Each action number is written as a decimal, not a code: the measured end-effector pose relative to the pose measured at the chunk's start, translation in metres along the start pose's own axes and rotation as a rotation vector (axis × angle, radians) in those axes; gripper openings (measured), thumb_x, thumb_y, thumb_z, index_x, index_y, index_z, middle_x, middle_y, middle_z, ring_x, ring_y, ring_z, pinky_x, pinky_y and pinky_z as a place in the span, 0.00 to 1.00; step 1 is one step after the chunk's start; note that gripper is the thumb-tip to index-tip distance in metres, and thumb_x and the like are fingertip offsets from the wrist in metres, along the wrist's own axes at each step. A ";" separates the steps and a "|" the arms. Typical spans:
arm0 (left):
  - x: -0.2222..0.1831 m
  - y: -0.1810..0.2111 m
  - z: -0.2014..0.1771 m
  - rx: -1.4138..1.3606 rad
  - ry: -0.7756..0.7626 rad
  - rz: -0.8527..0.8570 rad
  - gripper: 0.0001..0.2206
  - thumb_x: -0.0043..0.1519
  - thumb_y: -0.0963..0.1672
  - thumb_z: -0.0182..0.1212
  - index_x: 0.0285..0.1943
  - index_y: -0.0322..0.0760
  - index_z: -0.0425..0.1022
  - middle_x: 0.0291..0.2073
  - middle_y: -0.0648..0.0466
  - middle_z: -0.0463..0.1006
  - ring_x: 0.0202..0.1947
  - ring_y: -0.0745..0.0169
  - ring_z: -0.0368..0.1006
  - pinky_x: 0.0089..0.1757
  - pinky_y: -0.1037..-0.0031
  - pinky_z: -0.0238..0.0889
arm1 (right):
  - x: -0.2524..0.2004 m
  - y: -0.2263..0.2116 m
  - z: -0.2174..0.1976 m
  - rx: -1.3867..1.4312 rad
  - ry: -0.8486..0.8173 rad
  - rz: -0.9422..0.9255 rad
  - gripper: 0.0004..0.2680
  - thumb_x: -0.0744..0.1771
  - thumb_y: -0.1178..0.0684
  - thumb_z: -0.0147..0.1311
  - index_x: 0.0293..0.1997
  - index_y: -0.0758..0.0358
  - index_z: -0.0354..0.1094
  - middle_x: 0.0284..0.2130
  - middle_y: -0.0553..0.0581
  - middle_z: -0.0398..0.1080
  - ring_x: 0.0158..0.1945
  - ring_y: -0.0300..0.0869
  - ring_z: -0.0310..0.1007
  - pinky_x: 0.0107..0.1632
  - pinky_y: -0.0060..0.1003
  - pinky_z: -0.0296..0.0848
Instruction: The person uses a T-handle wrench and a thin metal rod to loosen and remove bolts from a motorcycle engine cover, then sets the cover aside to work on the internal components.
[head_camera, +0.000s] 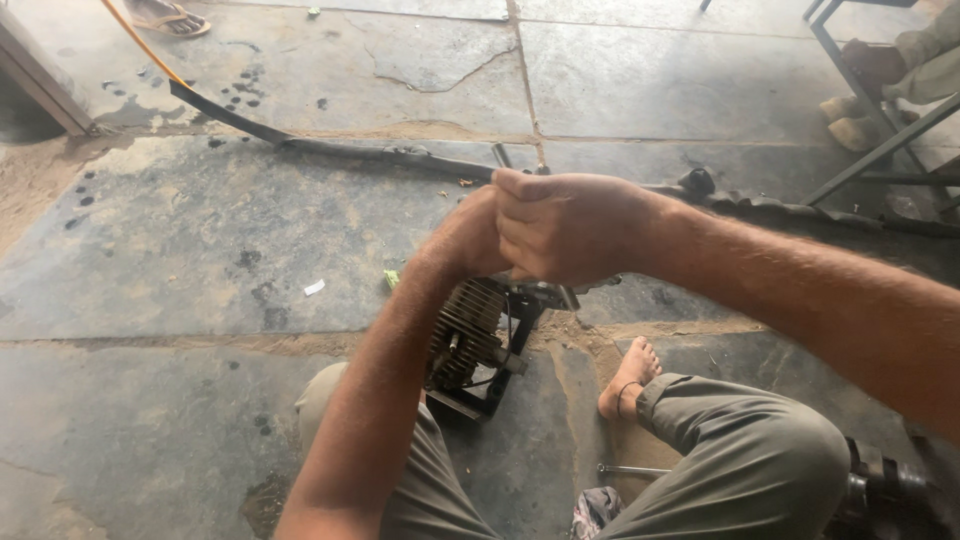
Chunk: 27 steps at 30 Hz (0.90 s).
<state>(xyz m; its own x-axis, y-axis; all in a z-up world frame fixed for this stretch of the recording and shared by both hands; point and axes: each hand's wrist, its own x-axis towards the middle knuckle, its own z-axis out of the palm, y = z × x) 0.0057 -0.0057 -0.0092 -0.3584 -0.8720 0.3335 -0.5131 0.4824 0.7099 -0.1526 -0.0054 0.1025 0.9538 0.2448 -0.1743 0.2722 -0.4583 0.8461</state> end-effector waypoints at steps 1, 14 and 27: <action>0.001 0.001 0.002 0.026 -0.017 0.053 0.07 0.59 0.44 0.68 0.35 0.36 0.77 0.31 0.50 0.82 0.35 0.60 0.79 0.41 0.65 0.76 | 0.000 -0.001 0.005 0.101 0.047 -0.039 0.11 0.69 0.44 0.56 0.26 0.51 0.72 0.26 0.46 0.77 0.36 0.37 0.79 0.65 0.43 0.67; -0.004 0.015 -0.002 -0.086 -0.258 -0.279 0.09 0.58 0.44 0.68 0.42 0.36 0.79 0.36 0.48 0.82 0.38 0.61 0.79 0.40 0.64 0.76 | -0.001 -0.037 0.024 0.467 0.497 0.273 0.15 0.69 0.54 0.62 0.19 0.50 0.65 0.15 0.43 0.62 0.22 0.35 0.63 0.51 0.37 0.67; -0.003 0.006 0.002 -0.140 -0.301 -0.292 0.05 0.65 0.43 0.60 0.40 0.36 0.78 0.33 0.51 0.80 0.31 0.63 0.77 0.36 0.69 0.77 | 0.012 -0.066 0.031 0.431 0.518 0.681 0.14 0.69 0.58 0.59 0.20 0.54 0.65 0.16 0.50 0.66 0.24 0.36 0.61 0.41 0.39 0.67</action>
<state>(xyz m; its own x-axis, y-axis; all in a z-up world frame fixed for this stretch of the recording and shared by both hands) 0.0017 -0.0001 -0.0068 -0.4360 -0.8968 -0.0747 -0.5233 0.1852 0.8318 -0.1551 0.0015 0.0294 0.7778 0.1101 0.6189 -0.1982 -0.8914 0.4076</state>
